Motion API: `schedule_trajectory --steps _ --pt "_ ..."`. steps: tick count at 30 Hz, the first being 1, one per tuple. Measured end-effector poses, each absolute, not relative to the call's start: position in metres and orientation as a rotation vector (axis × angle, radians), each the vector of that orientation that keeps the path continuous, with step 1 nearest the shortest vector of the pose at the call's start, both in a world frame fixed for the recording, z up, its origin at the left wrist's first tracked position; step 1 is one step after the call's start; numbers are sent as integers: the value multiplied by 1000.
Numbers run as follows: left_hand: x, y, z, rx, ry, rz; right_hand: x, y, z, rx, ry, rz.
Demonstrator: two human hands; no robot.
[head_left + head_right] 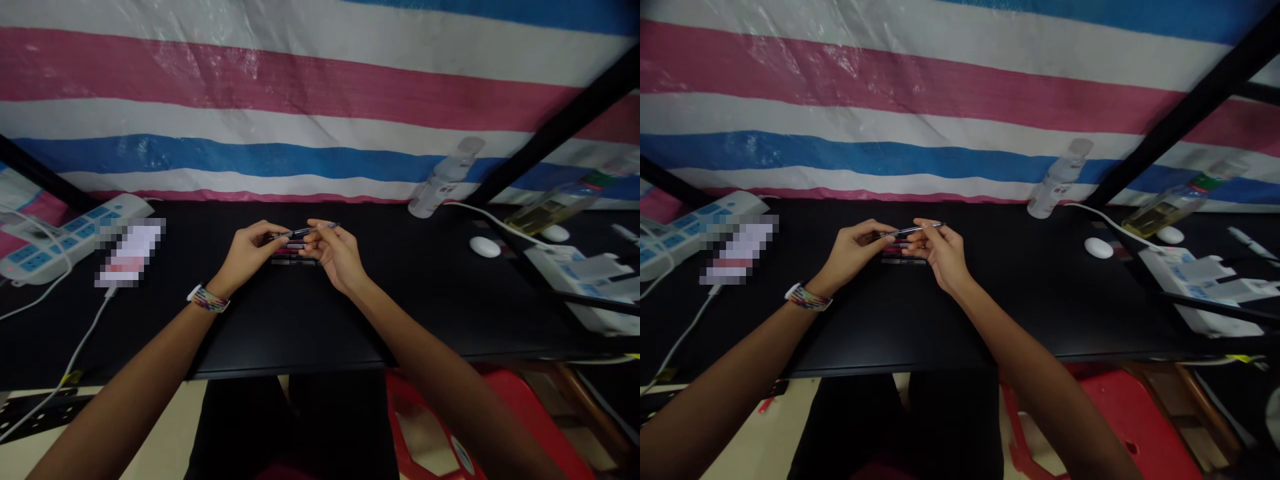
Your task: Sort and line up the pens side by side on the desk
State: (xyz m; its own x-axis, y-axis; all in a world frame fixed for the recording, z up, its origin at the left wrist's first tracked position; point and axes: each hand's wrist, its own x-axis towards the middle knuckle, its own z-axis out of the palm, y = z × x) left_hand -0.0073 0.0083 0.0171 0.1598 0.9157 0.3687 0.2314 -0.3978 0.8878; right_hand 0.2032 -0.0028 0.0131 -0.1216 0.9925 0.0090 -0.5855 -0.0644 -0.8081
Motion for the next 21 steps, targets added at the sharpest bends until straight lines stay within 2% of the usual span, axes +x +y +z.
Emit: schedule_trajectory --steps 5,14,21 --pt "-5 4 19 1879 1086 1255 203 -1 8 -719 -901 1469" --pt "-6 3 17 1759 1102 1155 206 -1 8 -680 -1022 1428" --pt "-1 0 21 1959 1051 1329 204 -1 9 -720 -926 1424"
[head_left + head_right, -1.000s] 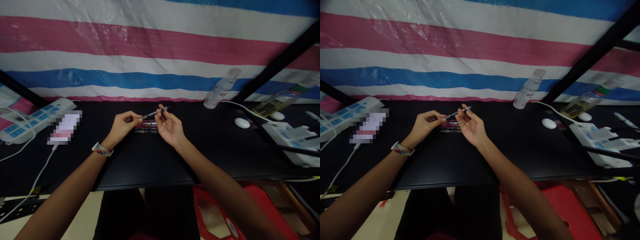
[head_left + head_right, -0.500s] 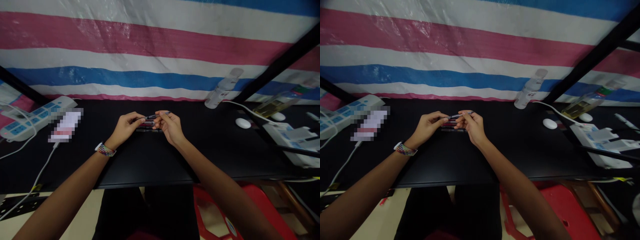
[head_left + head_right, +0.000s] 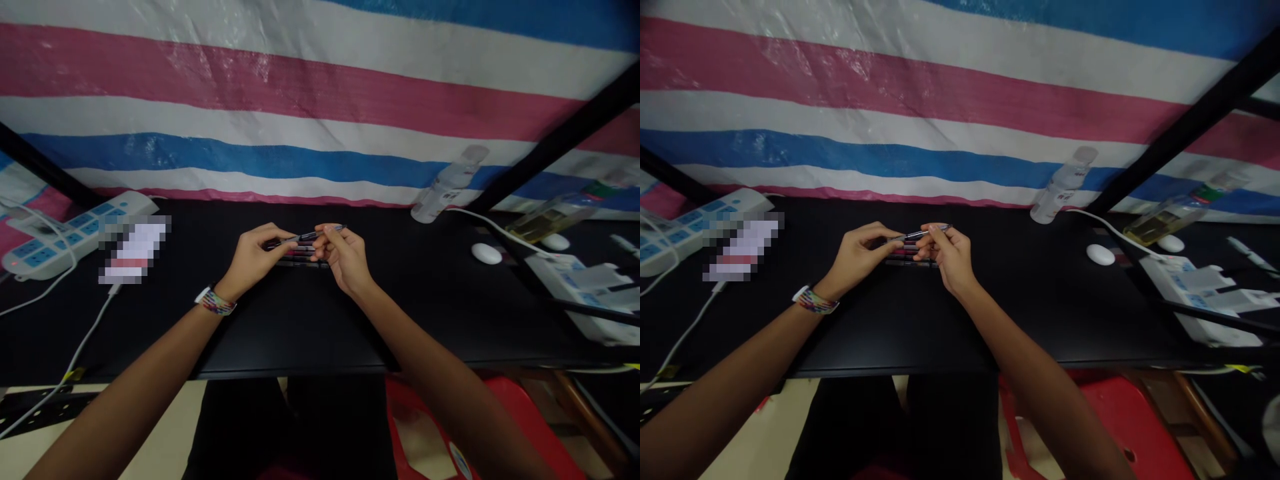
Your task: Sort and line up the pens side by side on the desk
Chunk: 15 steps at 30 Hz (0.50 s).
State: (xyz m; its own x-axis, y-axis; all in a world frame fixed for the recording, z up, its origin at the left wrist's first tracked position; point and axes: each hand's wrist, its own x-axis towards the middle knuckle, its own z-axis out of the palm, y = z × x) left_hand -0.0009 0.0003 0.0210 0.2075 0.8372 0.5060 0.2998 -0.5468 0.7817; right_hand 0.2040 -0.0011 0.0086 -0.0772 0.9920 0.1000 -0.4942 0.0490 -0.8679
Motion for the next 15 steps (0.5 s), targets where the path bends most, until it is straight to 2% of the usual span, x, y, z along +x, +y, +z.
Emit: schedule_trajectory --steps 3,8,15 --pt "0 0 21 2039 1073 1413 205 -1 14 -710 -848 1508" --pt "-1 1 21 2030 1101 1422 212 -2 29 -622 -665 1886" --pt "4 0 21 1969 1087 1396 218 -4 28 -553 -493 1958"
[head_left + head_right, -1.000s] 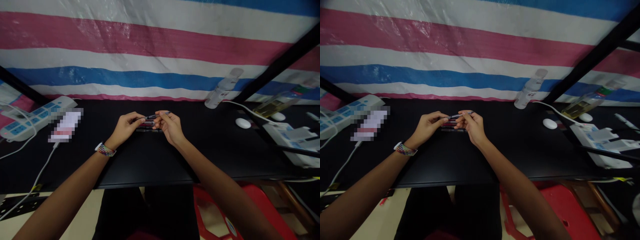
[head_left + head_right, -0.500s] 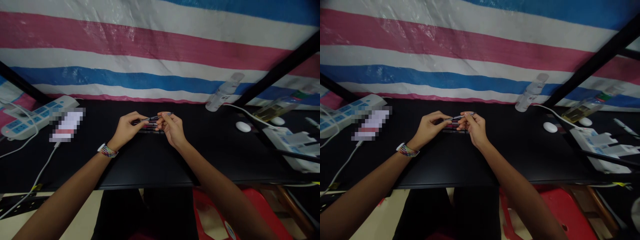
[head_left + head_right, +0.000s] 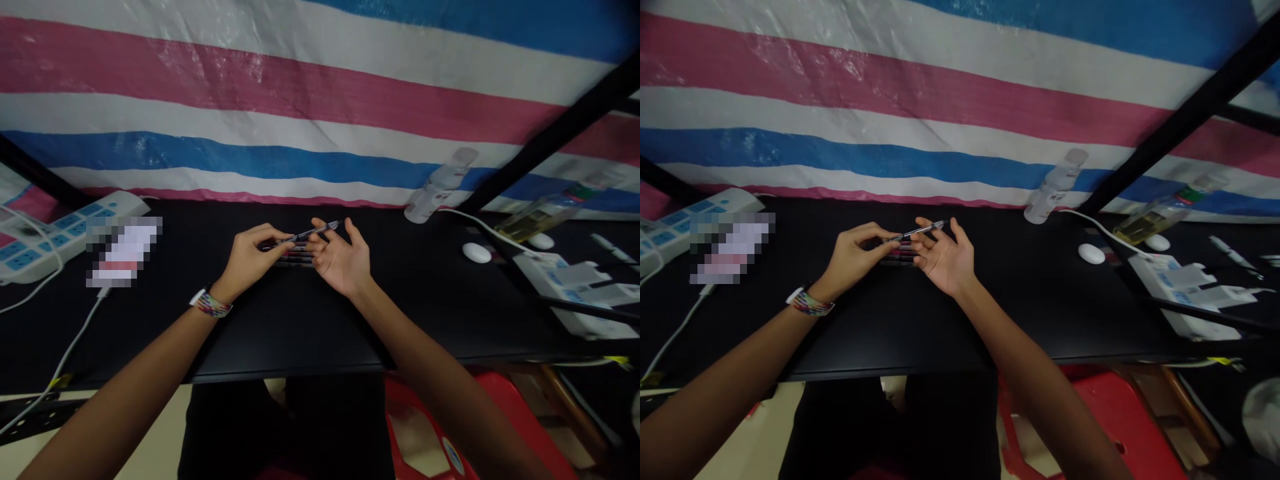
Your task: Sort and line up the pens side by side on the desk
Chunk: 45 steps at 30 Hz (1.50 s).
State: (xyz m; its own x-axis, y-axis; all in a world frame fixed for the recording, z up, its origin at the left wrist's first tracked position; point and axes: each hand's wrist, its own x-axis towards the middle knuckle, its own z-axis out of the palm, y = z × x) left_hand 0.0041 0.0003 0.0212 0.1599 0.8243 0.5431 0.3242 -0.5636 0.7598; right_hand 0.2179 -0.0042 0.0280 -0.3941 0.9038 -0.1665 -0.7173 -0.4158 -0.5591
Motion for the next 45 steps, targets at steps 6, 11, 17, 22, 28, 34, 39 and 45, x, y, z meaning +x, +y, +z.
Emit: schedule_trajectory --steps 6,11,17,22,28,34,39,45 --pt "0 2 19 1903 1088 1399 221 -2 23 -575 -588 1895" --pt "2 1 20 1827 1086 1364 216 -6 26 -617 -711 1805" --pt "3 2 18 1823 1087 1358 217 -1 25 -593 -633 1832" --pt "1 2 17 1842 1078 1333 217 1 22 -652 -622 1778" --pt "3 2 16 1833 1085 1330 214 -4 25 -696 -702 1712" --pt "3 2 15 1843 1086 1324 217 4 19 -693 -677 1713" --pt "3 2 16 1855 1102 1313 217 5 16 -693 -671 1694" --pt "3 2 17 1831 1097 1332 216 0 21 -617 -689 1747"
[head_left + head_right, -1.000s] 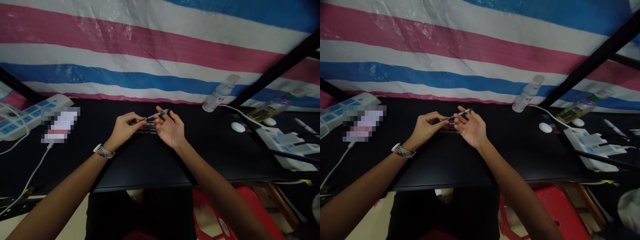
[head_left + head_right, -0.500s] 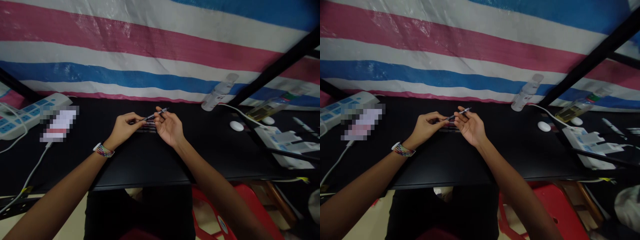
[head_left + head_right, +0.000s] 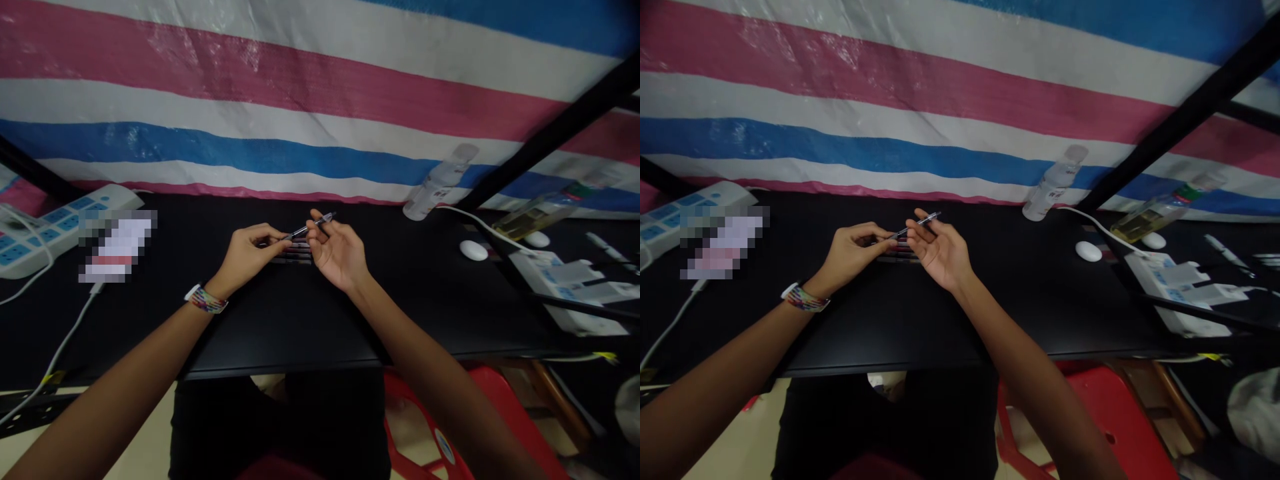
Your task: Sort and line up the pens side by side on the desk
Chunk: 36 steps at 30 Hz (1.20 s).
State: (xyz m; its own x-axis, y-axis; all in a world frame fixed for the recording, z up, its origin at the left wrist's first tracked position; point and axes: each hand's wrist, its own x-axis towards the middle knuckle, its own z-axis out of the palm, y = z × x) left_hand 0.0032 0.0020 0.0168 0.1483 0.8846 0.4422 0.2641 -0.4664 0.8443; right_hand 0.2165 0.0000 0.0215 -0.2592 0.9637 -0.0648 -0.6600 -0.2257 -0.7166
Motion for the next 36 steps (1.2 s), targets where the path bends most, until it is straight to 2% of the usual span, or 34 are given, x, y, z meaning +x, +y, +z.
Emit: schedule_trajectory --steps 15,22,25,30,36 --pt "3 4 14 1800 1107 1316 209 0 24 -674 -512 1766" --pt "3 5 12 1797 1124 1300 216 4 20 -663 -632 1749" --pt "2 5 12 1818 1142 1279 215 5 15 -724 -738 1640" --pt "-2 9 11 1835 1141 1320 213 7 7 -845 -922 1273" --pt "-5 19 2 1745 1142 1397 216 20 -4 -919 -960 1156"
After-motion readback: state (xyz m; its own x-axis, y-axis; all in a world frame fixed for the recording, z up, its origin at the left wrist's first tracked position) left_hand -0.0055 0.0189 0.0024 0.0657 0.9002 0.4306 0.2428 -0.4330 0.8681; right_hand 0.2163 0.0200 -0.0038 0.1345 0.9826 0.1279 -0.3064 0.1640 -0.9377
